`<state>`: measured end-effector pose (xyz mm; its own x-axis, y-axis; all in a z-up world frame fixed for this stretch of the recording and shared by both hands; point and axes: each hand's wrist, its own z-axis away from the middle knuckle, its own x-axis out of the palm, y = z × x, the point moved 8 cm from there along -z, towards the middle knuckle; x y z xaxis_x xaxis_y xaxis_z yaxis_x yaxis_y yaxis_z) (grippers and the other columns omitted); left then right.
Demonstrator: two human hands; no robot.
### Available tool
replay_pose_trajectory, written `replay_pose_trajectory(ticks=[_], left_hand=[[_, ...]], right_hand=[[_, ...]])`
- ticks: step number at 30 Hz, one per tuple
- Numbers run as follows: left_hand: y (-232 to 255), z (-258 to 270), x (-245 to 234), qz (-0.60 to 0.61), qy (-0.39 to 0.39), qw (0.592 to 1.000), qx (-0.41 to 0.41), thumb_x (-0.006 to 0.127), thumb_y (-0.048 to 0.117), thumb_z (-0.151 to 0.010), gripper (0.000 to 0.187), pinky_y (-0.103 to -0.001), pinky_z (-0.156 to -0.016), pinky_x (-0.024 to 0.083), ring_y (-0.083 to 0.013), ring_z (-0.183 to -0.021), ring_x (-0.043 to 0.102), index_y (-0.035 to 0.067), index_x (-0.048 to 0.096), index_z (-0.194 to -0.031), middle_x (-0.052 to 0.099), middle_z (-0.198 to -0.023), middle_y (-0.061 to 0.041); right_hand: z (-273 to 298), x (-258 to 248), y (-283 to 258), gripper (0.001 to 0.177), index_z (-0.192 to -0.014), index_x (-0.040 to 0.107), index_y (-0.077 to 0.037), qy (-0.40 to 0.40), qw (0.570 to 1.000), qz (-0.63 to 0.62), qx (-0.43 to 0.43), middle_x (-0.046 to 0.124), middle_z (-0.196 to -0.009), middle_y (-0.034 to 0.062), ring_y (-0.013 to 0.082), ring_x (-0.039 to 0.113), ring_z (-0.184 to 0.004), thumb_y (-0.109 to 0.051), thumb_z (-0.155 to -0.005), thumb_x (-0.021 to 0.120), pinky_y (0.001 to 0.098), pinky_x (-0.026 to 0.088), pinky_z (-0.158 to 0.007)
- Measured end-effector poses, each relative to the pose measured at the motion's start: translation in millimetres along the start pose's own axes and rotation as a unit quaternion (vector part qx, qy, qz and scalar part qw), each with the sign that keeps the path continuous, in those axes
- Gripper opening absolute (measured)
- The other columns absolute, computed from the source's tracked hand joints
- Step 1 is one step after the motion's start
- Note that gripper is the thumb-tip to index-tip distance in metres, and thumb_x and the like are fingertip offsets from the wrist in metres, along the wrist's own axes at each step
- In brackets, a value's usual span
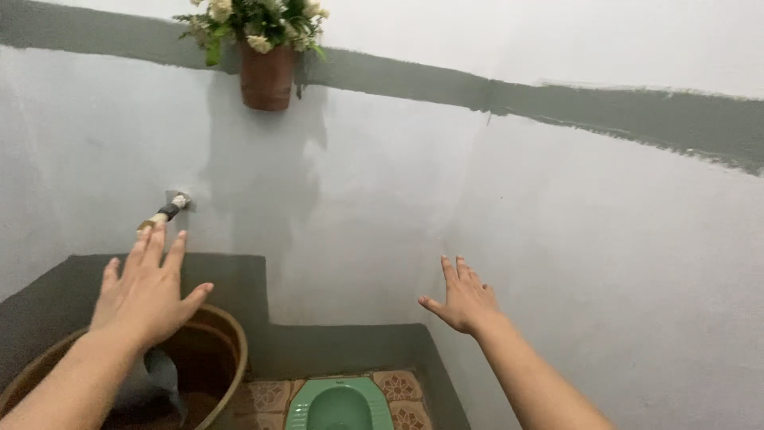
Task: Cleaning the floor and area around a squat toilet using a brush and water.
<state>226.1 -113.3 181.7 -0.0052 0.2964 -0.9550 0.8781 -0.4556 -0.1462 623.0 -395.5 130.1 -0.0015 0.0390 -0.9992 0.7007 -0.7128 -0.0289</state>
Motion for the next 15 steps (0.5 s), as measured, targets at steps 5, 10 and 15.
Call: replay_pose_trajectory(ticks=[5, 10, 15], left_hand=[[10, -1, -21, -0.065, -0.001, 0.998, -0.017, 0.043, 0.07, -0.09, 0.093, -0.052, -0.122, 0.017, -0.0178, -0.155, -0.001, 0.026, 0.003, -0.162, -0.003, -0.169, -0.004], [17, -2, -34, -0.079, 0.031, 0.996, -0.018, 0.044, 0.07, -0.088, 0.094, -0.051, -0.121, 0.019, -0.0168, -0.154, 0.001, 0.027, 0.004, -0.161, -0.002, -0.169, -0.002], [28, 10, -42, -0.146, -0.014, 0.989, -0.019, 0.043, 0.07, -0.091, 0.091, -0.051, -0.122, 0.019, -0.019, -0.155, 0.004, 0.026, 0.006, -0.162, 0.001, -0.17, -0.005]], right_hand=[[-13, -5, 13, 0.104, -0.165, 0.007, -0.023, -0.001, 1.0, -0.006, 0.005, 0.009, -0.172, 0.0115, 0.0309, 0.018, -0.157, -0.073, -0.088, 0.056, 0.0598, 0.029, -0.122], [-30, -8, 24, 0.104, -0.165, 0.008, -0.021, 0.013, 1.0, -0.021, -0.005, 0.009, -0.172, 0.0126, 0.0313, 0.018, -0.157, -0.072, -0.088, 0.057, 0.0607, 0.03, -0.121], [-44, -3, 37, 0.105, -0.165, 0.008, -0.024, 0.008, 1.0, -0.019, 0.01, 0.008, -0.172, 0.0113, 0.03, 0.016, -0.158, -0.074, -0.087, 0.057, 0.0606, 0.029, -0.122]])
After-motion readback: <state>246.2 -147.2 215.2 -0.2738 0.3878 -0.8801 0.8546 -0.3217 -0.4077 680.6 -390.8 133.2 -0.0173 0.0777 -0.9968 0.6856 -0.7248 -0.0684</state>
